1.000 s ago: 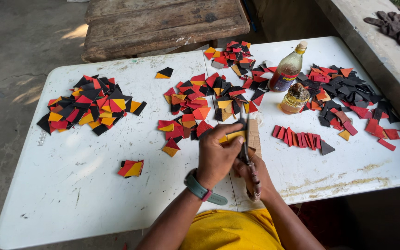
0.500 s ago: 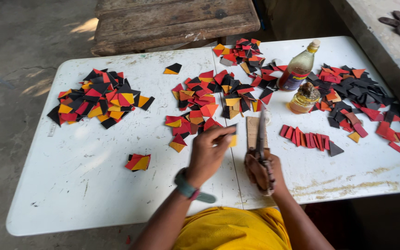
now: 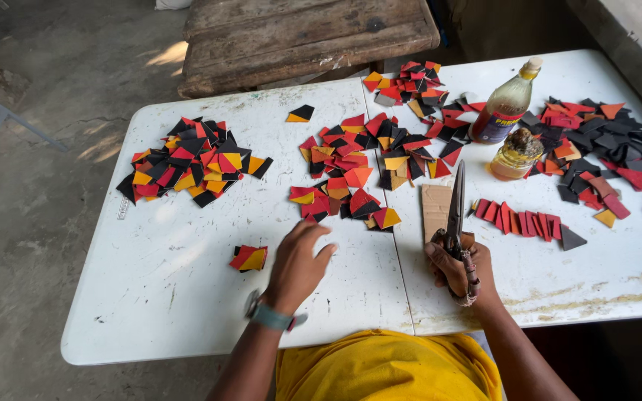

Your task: The person arranges small triangular colored pieces on a cardboard base, applying adhesive from a small jar and using shears to trim edges. The person repeatedly picks up pieces, aligns them, and places them into a pattern on the table.

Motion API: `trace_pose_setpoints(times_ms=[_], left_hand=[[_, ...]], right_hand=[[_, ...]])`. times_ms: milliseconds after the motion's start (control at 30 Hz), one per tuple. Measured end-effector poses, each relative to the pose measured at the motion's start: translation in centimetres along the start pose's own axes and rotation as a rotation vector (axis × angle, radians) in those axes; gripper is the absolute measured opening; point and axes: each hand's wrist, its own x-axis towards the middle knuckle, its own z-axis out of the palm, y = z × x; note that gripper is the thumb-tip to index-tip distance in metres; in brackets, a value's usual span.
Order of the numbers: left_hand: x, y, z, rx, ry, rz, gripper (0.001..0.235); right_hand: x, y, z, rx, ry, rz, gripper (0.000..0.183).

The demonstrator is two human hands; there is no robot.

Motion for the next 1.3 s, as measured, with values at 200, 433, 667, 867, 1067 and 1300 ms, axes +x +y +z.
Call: trace_pose_setpoints(times_ms=[200,433,667,867,1067,1300], left_hand=[[7.4,0.1,6.1,-0.038,-0.156,0.134,0.04],[9.7,-1.6,6.5,-0.009,-0.335,-0.064,0.021],[9.8,-1.6,5.7,-0.029,-0.361,0.012,0.015],[10.6,-1.7,8.4,0.121,-0.343,0.011,0.014],[10.1,-1.6,8.1,0.041,-0.206,0.187,0.017],[10.7,-0.5,3.8,-0.514,-0.091,-0.16,0.054]], right_hand=[[-0.2,-0.7,0.1,0.038,-0.004,0.025,0.024],[-0.1,-0.8,-0.1,-0.016,-0.035,0.055,0.027],[0.0,-1.0,0.1,0.073,-0.028,0.064,0.028],[0.0,-1.0,-0.1,0.033,-0.038,0.056,0.03],[0.0,-1.1,0.0,0.055,-0.032,0.068,0.029],[-0.1,-1.0,-0.1,0.049,-0.046,0.046,0.031]])
